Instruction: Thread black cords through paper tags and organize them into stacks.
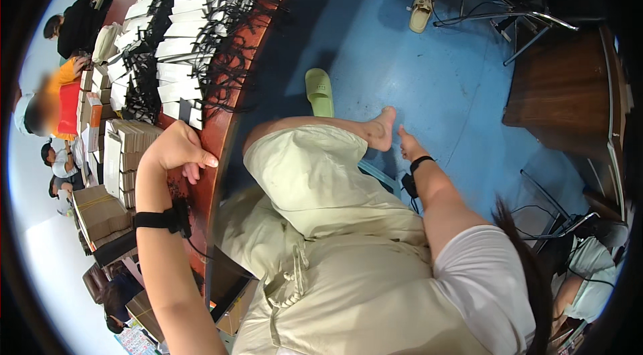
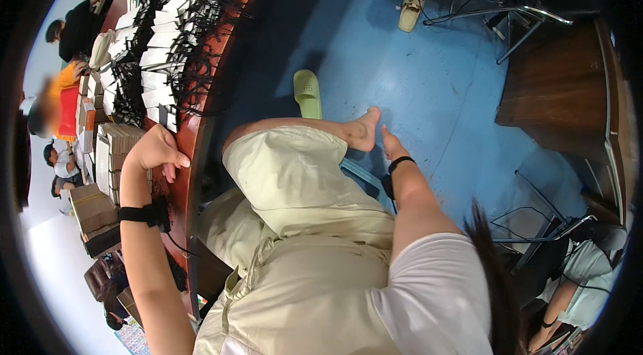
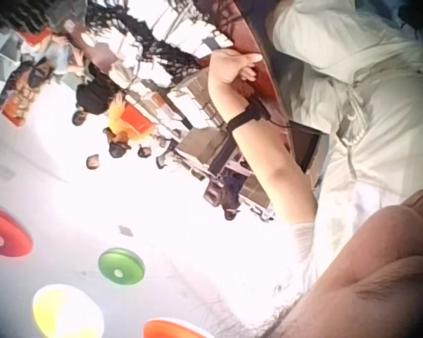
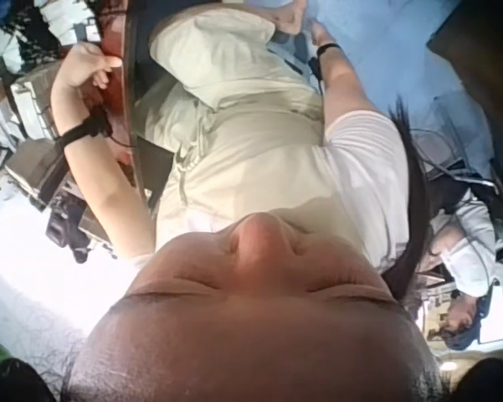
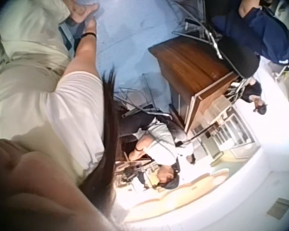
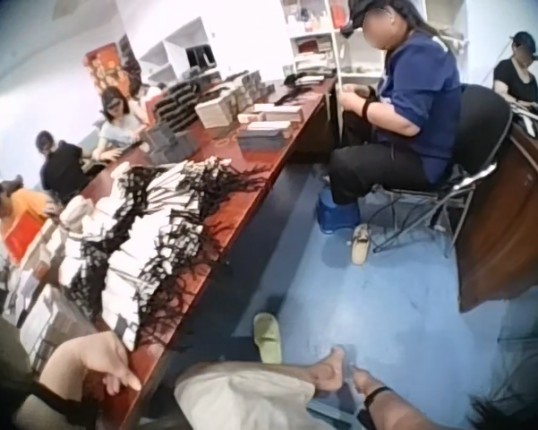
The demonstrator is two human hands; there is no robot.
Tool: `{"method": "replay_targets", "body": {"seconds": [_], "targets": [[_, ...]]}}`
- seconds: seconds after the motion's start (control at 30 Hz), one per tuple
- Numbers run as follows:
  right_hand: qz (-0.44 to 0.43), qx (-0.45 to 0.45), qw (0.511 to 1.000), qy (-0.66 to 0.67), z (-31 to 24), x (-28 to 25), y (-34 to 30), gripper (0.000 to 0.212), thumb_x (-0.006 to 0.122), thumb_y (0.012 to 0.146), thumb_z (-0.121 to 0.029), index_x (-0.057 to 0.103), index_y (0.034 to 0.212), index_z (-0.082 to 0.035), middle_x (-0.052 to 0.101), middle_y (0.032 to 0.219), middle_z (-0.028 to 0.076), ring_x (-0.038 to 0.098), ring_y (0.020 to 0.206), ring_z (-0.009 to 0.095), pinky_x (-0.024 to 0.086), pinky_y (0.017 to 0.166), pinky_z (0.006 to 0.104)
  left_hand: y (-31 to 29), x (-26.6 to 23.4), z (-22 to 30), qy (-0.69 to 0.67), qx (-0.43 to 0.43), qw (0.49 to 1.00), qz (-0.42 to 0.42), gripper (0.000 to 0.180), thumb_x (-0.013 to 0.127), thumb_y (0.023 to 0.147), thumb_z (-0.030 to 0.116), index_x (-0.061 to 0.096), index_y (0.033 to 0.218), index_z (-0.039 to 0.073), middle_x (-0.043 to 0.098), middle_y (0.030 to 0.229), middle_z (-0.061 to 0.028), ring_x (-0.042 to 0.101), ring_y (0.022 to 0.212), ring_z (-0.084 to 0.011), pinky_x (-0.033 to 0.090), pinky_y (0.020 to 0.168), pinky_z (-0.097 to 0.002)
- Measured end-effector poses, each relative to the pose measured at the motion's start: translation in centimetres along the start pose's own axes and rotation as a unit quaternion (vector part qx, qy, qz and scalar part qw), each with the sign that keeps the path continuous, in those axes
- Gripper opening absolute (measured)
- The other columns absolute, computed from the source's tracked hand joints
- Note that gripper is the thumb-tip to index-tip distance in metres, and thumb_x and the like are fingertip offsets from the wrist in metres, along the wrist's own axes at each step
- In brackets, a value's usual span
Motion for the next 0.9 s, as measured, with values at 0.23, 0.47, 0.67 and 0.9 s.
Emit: {"method": "replay_targets", "body": {"seconds": [0.23, 0.47, 0.67, 0.9], "targets": [[-0.093, 0.060, 0.993, -0.036, 0.9, 3.4, -0.5, 0.057, 0.033, 0.093, -0.060, 0.054, 0.072, -0.012, 0.032, 0.058, 0.000, 0.026, 0.051, 0.015, 0.026, 0.048, 0.0322, -0.1, 0.0, 1.1, 0.016, -0.015, 1.000, -0.004, 0.027, 0.082, 0.062, 0.004, 0.060, 0.058, -0.011, 0.060, 0.051, -0.0199, 0.059, 0.039, -0.0254, 0.047, 0.035, -0.0327], [-0.143, -0.021, 0.908, -0.393, 1.9, 3.9, 0.2, 0.048, 0.045, 0.093, -0.046, 0.069, 0.097, -0.004, 0.055, 0.069, 0.013, 0.050, 0.061, 0.026, 0.042, 0.057, 0.0429, 0.1, 0.0, 1.4, 0.013, -0.022, 1.000, -0.005, 0.027, 0.083, 0.060, 0.004, 0.060, 0.058, -0.011, 0.060, 0.051, -0.0200, 0.059, 0.039, -0.0250, 0.047, 0.035, -0.0330], [-0.118, -0.180, 0.791, -0.573, 4.0, 3.4, 0.6, 0.042, 0.050, 0.086, -0.027, 0.061, 0.116, 0.000, 0.053, 0.127, 0.021, 0.052, 0.116, 0.036, 0.042, 0.099, 0.0387, 0.1, 0.0, 0.9, 0.006, -0.034, 0.999, 0.000, 0.027, 0.083, 0.059, 0.004, 0.061, 0.057, -0.010, 0.060, 0.051, -0.0194, 0.059, 0.039, -0.0246, 0.047, 0.035, -0.0318], [-0.076, -0.191, 0.791, -0.576, 6.0, 0.4, 1.9, 0.033, 0.053, 0.078, -0.024, 0.068, 0.096, 0.000, 0.062, 0.107, 0.024, 0.059, 0.101, 0.039, 0.047, 0.088, 0.0425, 0.1, 0.0, 0.5, 0.000, -0.021, 0.999, 0.025, 0.027, 0.083, 0.058, 0.004, 0.061, 0.057, -0.011, 0.059, 0.050, -0.0190, 0.058, 0.038, -0.0241, 0.045, 0.034, -0.0313]]}}
Point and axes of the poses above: each hand's wrist, its own y-axis towards the middle knuckle, its own x-axis out of the palm, z = x × y, the point moved 2 cm from there along y, towards the middle knuckle
